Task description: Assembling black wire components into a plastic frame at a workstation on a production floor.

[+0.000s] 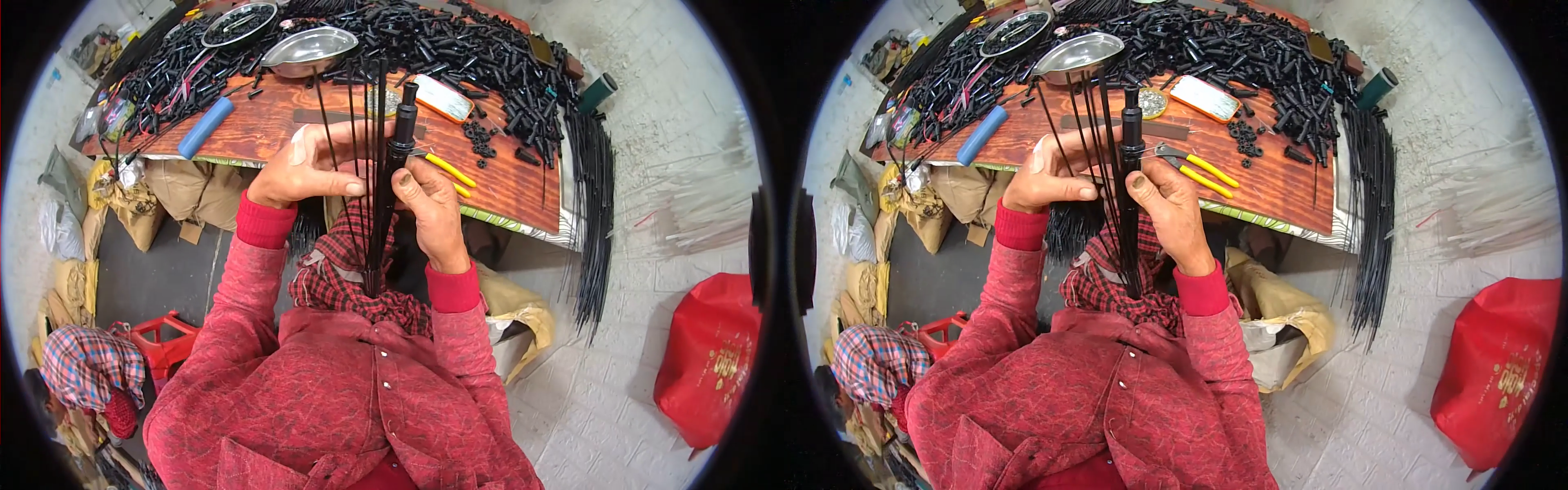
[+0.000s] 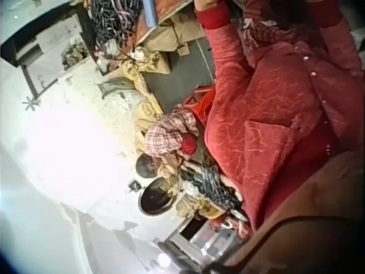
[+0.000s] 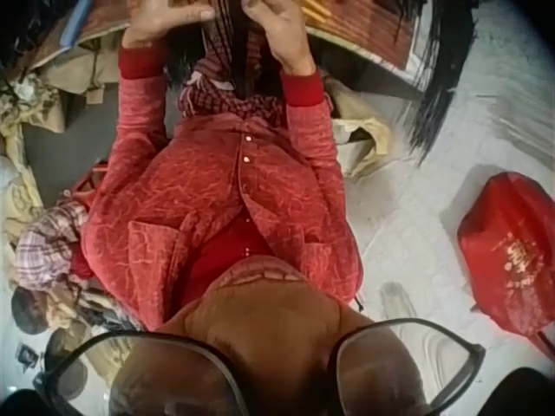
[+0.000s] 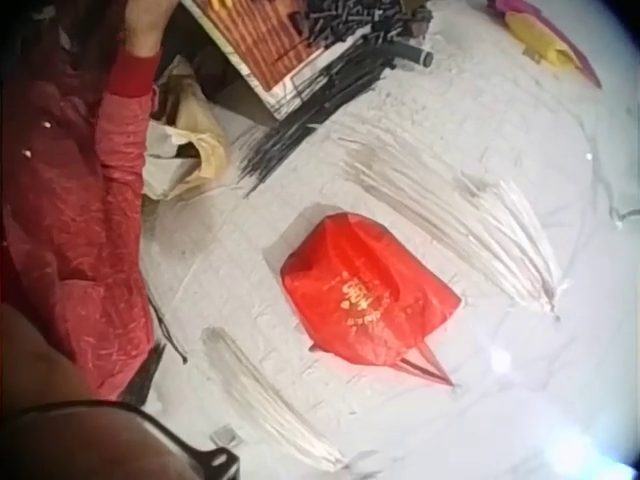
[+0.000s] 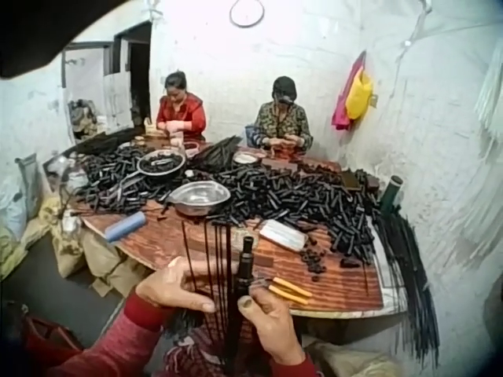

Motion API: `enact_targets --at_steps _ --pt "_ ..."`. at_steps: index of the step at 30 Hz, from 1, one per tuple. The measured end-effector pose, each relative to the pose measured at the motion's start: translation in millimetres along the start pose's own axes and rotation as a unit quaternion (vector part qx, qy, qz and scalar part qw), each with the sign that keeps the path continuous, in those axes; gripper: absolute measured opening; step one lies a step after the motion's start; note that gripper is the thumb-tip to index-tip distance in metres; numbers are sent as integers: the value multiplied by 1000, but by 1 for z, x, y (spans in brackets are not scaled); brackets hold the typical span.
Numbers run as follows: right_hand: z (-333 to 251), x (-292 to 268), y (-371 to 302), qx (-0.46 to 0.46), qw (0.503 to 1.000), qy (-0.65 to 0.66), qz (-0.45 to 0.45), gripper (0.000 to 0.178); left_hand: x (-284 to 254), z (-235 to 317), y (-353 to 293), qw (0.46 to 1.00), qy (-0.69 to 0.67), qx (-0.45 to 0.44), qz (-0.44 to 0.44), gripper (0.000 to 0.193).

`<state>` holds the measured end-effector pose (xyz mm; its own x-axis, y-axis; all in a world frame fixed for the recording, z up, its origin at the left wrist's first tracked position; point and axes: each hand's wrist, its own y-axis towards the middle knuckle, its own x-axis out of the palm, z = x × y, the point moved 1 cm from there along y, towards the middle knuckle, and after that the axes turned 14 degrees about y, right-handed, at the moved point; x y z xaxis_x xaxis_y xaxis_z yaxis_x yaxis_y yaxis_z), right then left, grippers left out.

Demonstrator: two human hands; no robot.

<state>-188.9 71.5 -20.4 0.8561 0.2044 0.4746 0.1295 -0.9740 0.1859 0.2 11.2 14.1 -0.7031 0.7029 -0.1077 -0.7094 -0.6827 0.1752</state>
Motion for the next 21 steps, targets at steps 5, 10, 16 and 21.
enact_targets --at_steps 5,10,16,21 --pt "0 -11 -3 -22 995 87 -42 29 -2 6 8 987 -117 52 -95 81" --pt "1 -24 -4 4 978 189 -91 39 3 7 25 972 -115 143 -147 78" --pt "8 -28 -4 6 976 193 -104 38 17 1 36 999 -13 47 8 43" --pt "5 -26 -2 19 978 188 -85 38 24 11 37 994 59 60 76 31"
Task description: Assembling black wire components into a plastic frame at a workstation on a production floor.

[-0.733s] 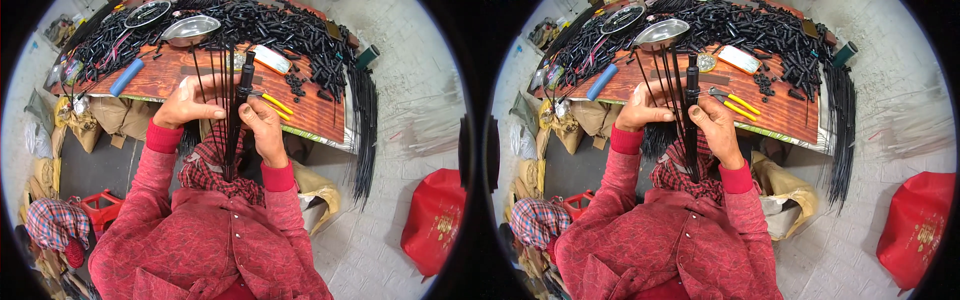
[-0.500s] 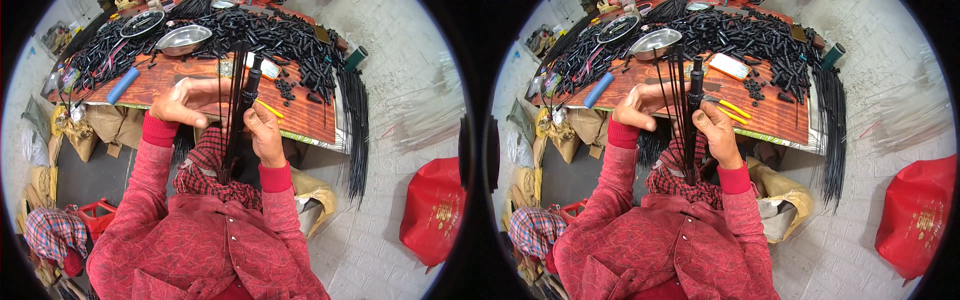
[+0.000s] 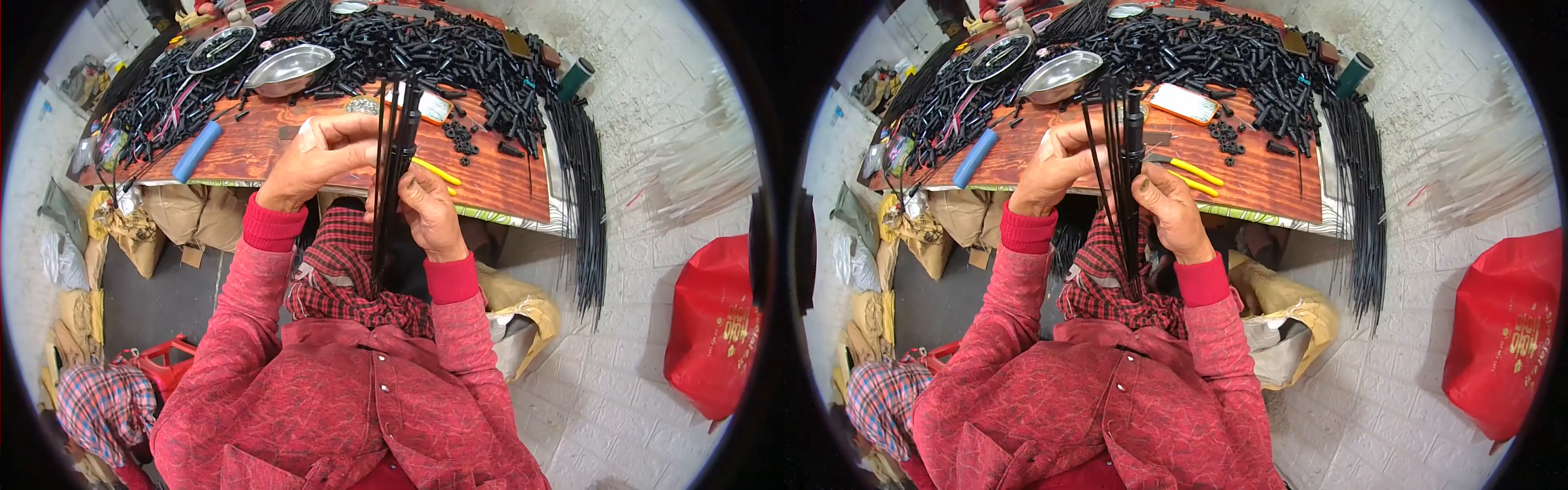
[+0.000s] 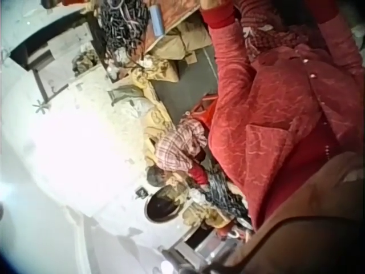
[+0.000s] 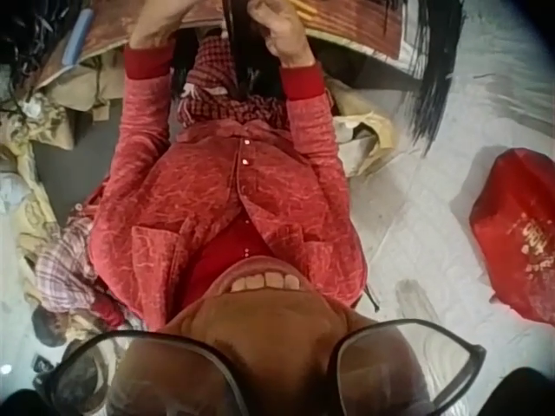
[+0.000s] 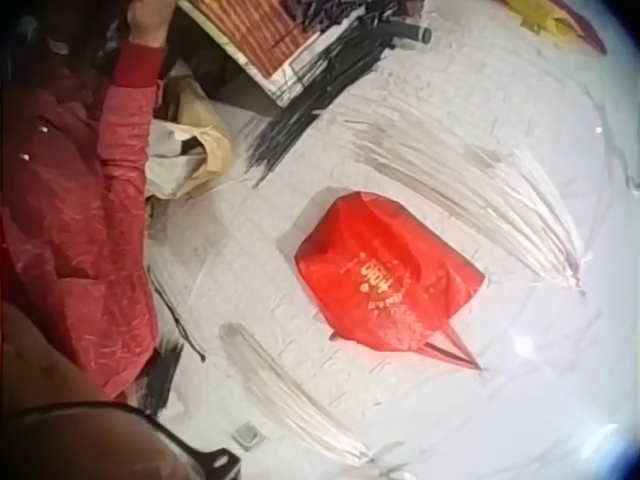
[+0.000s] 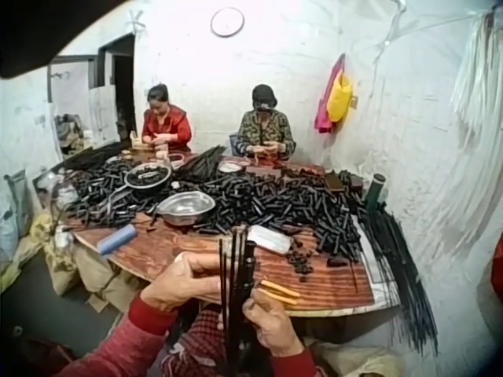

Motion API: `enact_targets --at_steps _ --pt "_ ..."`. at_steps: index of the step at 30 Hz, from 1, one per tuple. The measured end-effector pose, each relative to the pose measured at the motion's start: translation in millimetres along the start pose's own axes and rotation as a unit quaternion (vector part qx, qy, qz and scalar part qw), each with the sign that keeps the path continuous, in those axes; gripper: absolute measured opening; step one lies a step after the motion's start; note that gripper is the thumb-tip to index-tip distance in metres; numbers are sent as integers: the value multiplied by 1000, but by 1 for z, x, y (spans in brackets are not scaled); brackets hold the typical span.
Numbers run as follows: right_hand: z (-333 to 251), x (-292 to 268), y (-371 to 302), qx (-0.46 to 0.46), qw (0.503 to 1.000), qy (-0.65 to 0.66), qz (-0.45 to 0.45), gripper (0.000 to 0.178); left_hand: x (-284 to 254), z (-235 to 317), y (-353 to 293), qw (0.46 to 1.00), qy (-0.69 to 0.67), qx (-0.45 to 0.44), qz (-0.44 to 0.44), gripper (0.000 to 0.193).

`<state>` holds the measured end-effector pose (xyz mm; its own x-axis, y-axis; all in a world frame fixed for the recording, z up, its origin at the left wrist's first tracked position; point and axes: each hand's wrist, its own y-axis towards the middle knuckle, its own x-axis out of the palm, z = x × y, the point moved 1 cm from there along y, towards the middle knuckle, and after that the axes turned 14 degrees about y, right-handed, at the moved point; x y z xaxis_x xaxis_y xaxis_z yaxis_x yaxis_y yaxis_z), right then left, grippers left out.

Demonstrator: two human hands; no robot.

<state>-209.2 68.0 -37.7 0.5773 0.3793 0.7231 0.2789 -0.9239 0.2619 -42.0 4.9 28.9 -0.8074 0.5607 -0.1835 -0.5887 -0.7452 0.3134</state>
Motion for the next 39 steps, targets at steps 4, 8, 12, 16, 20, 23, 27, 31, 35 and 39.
enact_targets --at_steps 4,8,12,16,20,23,27,31,35,39 --pt "5 1 2 25 999 -33 2 39 -7 -5 4 999 36 -17 15 27" --pt "10 -6 3 23 998 -50 -24 42 -11 -11 5 999 50 -22 -1 24" --pt "12 -10 2 32 998 -51 -16 46 -8 9 3 993 52 -100 -27 21" --pt "14 -6 0 41 998 -49 -3 49 -15 4 -4 987 6 -152 -43 27" --pt "11 -1 -2 36 999 -31 -1 49 -9 8 -4 995 38 -74 -58 28" --pt "5 6 -1 21 999 -44 -18 47 -8 12 -8 993 88 -69 -39 29" --pt "7 13 -1 -12 999 -51 -4 37 -3 16 -9 993 81 -89 -20 32" --pt "9 15 -5 -4 999 -36 -7 39 -3 5 -10 991 122 -59 17 37" --pt "10 16 -6 -8 997 -83 -1 38 -4 1 -11 977 207 -53 27 34" --pt "12 13 -7 8 998 -61 -11 38 2 3 -14 984 171 -42 34 32"
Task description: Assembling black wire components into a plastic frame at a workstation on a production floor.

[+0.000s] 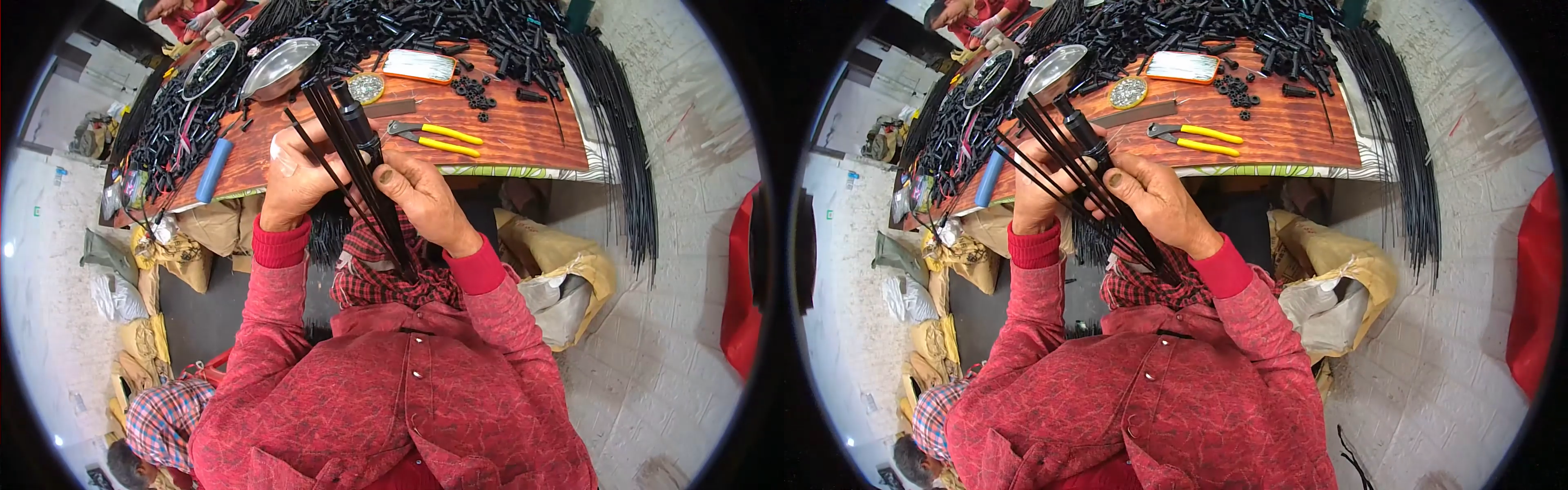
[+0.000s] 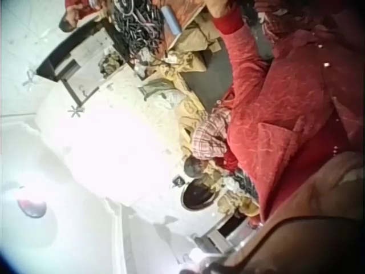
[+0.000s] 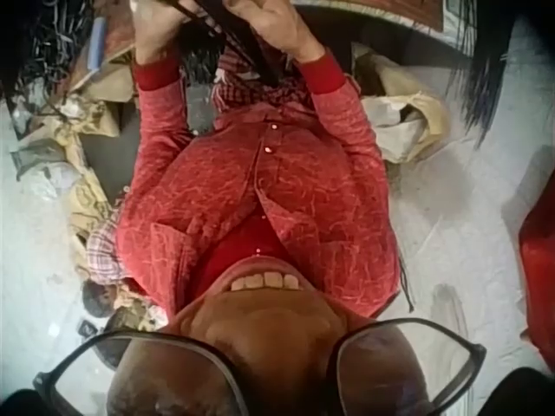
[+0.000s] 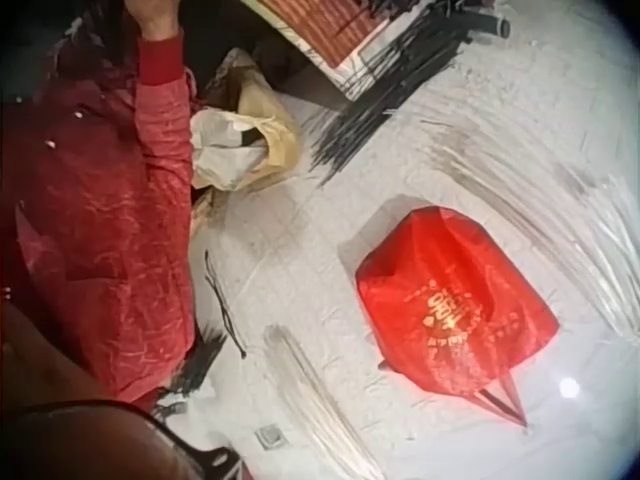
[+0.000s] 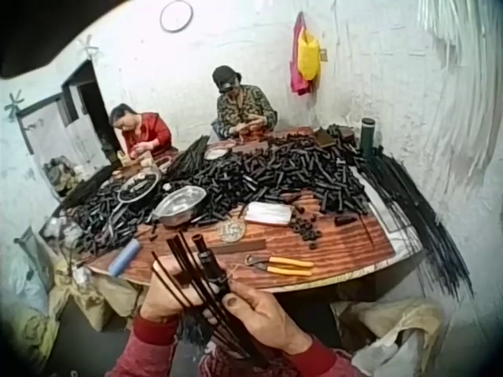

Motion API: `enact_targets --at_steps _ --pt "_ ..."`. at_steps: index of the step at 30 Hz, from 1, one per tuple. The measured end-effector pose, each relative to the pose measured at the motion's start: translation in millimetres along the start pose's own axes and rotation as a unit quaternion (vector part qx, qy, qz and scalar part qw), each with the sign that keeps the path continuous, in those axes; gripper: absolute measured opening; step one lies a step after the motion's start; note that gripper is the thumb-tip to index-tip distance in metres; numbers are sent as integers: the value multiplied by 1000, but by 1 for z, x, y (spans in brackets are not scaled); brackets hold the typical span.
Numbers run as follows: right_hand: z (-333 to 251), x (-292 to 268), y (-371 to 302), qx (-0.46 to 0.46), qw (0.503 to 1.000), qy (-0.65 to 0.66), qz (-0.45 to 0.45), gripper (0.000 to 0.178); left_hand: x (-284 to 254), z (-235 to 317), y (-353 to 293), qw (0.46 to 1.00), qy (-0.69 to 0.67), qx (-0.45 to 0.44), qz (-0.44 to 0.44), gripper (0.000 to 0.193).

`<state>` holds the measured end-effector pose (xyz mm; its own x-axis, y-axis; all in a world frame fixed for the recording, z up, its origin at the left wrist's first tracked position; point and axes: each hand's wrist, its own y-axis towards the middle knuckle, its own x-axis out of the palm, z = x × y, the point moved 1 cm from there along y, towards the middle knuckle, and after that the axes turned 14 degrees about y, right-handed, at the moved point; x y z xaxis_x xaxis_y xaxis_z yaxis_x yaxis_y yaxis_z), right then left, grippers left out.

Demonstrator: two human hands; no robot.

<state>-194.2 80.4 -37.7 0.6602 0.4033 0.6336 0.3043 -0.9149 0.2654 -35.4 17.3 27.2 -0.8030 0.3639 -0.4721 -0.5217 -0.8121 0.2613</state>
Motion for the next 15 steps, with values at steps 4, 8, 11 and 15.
enact_targets --at_steps 4,8,11,15 --pt "-3 -2 -1 21 1000 21 1 37 2 5 -2 998 -36 -41 1 34" --pt "-9 -5 -6 27 999 26 5 36 -3 7 0 998 -51 -16 -43 25" --pt "-13 -6 -9 28 999 19 21 37 3 12 3 991 -103 -50 -66 26" --pt "-13 -9 -10 23 998 45 44 37 5 9 4 990 -97 -44 -92 31"
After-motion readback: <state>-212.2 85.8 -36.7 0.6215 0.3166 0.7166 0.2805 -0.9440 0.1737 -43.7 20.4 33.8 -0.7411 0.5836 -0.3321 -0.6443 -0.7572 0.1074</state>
